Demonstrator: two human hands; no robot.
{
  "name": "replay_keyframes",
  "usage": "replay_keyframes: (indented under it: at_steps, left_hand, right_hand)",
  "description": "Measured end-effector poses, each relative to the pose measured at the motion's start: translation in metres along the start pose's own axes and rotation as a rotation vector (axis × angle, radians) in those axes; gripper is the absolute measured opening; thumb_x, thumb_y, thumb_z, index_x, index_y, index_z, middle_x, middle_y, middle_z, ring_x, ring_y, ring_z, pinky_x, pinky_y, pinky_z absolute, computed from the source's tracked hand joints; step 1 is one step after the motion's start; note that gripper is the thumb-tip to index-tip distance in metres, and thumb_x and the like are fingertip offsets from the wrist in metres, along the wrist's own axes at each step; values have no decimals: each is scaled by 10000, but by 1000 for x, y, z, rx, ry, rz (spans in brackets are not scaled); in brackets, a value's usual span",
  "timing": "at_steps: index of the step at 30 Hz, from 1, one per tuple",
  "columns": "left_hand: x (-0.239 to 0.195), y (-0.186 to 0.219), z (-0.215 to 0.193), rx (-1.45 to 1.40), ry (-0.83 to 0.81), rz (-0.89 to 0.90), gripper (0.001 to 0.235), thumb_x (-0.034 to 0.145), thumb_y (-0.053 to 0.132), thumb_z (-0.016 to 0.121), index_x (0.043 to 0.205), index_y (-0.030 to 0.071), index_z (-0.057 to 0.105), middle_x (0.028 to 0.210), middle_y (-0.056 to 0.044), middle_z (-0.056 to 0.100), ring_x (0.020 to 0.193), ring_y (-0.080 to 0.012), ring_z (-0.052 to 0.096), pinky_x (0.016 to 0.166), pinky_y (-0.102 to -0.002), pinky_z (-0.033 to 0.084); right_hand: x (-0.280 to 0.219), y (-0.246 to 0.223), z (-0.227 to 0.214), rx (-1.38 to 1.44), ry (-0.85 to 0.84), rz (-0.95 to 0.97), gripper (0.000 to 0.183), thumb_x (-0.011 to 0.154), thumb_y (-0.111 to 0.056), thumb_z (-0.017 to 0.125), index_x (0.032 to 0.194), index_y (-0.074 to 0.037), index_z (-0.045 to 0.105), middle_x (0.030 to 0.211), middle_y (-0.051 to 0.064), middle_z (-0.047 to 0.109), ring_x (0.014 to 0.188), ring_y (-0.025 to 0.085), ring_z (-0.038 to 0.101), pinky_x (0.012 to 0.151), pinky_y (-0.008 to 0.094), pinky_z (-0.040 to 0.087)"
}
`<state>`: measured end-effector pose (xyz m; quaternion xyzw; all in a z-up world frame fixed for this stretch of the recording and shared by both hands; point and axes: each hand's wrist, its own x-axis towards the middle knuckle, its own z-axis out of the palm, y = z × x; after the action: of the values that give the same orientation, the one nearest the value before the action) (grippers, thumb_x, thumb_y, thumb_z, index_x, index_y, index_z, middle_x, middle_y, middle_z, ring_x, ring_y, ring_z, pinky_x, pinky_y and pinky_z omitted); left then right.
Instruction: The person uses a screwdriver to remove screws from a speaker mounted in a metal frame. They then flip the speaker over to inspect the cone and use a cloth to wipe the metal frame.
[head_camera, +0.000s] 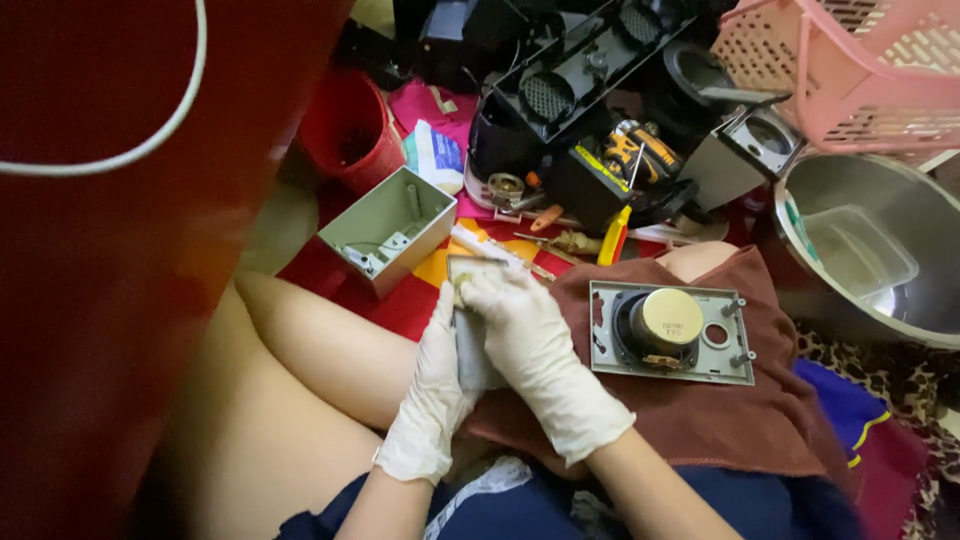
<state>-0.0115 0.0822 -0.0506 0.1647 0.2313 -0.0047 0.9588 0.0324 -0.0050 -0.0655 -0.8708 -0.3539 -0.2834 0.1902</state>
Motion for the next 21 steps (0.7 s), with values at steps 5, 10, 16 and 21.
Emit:
replay_keyframes:
  at_steps: [5,10,16,21]
  left_hand:
    - [-10,-1,14,-166,28,-82,379,874,375,530,1015,33,615,913,-99,641,744,-132,599,696,-229,501]
    - [2,0,-4,-10,25,-20,379,868,356,534,1059,35,601,956,-89,638,769,-108,581,766,-211,471]
    - [13,-7,-7,-82,94,-32,437,860,413,519,1070,41,610,968,-126,643,781,-155,617,732,-270,514]
    - [24,-5,-19,-64,137,-24,454,832,437,545,1085,66,614,959,-98,648,781,-141,615,747,-256,518]
  right_hand:
    - [-16,-8,-5,59,-122,40,359,675,-72,556,903,-328,662,865,-60,684,883,208,629,842,320,485]
    - [-8,13,10,94,-88,99,317,718,-99,558,878,-349,672,898,-68,680,923,218,615,860,329,479]
    - [3,-17,-38,137,-414,293,231,729,-222,557,847,-391,662,828,-100,671,865,183,626,784,319,514]
    - [26,-21,-70,323,-761,683,219,723,-505,542,907,-474,656,928,-108,678,998,170,596,883,366,471]
